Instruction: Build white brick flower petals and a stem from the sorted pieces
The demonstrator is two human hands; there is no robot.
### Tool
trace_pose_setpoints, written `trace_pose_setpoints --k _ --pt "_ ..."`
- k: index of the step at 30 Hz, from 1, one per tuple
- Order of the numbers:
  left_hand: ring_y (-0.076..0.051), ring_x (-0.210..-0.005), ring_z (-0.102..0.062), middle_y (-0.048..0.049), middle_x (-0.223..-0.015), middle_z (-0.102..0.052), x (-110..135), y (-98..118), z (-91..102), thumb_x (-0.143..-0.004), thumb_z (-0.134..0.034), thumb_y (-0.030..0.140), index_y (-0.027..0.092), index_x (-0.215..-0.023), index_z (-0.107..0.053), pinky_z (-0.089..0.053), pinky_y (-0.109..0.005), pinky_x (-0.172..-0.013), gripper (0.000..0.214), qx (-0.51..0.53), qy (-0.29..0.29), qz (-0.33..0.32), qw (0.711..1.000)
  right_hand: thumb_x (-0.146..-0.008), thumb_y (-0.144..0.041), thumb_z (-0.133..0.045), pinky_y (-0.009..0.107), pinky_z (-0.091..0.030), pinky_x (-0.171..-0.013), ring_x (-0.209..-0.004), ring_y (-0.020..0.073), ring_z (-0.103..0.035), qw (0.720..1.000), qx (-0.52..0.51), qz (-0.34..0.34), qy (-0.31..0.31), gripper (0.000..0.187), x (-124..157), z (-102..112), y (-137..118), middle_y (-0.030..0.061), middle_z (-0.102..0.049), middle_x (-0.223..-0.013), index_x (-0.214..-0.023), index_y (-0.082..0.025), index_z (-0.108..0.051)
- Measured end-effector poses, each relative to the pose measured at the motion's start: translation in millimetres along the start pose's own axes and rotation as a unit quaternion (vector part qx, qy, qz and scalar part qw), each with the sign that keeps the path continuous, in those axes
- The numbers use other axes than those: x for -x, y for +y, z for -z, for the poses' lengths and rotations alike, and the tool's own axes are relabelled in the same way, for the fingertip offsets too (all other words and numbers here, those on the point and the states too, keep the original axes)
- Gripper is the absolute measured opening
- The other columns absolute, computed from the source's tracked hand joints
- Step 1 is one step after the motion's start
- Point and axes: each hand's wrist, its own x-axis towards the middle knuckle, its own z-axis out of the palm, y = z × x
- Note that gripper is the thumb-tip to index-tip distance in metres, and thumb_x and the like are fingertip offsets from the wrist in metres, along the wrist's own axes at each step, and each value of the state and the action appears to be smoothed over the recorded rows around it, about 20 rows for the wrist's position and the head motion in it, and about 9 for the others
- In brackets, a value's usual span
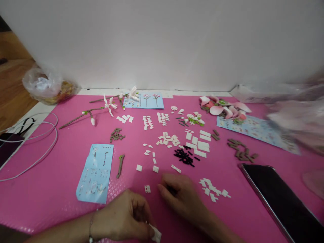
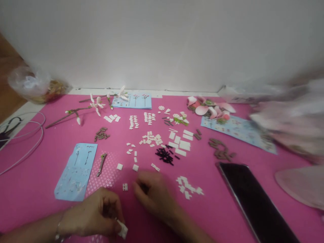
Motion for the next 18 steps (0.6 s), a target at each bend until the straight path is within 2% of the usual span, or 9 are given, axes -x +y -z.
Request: trace_pose_setpoints --k 6,12,18 --pt "-0.014 -0.055 -0.063 -0.0013 -0.058 -0.068 -3 -2 -0.8 -0.048 -0.091 0.049 0.013 -0.064 -0.068 -0.048 -0.024 -0.054 0.045 0.009 -0.009 -0.012 1.000 -0.085 -0.021 -0.040 0.023 -0.024 -0.047 -0.047 0.0097 -0.034 0.998 0.058 0.017 0.024 0.030 6 -11 4 -0.0058 -0.033 -0.052 -0.060 -0.023 -0.023" --pt "-0.015 -0.052 -0.063 -0.0010 -0.054 -0.066 -5 -6 -1.8 -0.054 -0.086 0.038 0.014 -0.061 -0.065 -0.048 -0.026 -0.053 0.033 0.031 -0.007 -0.027 0.999 -0.090 -0.022 -0.043 0.026 -0.023 -0.050 -0.050 0.0116 -0.040 0.995 0.094 0.036 0.018 0.029 12 -20 5 -0.0023 -0.049 -0.056 -0.061 -0.021 -0.039" --pt "-0.014 -0.047 -0.062 0.0001 -0.050 -0.064 -6 -2 1.1 -0.054 -0.083 0.034 0.015 -0.062 -0.061 -0.048 -0.025 -0.049 0.031 0.085 0.020 -0.052 0.995 -0.090 -0.017 -0.046 0.022 -0.037 -0.053 -0.056 0.0127 -0.054 0.995 0.095 0.013 0.009 0.017 5 -14 1 -0.0008 -0.061 -0.065 -0.076 -0.021 -0.054"
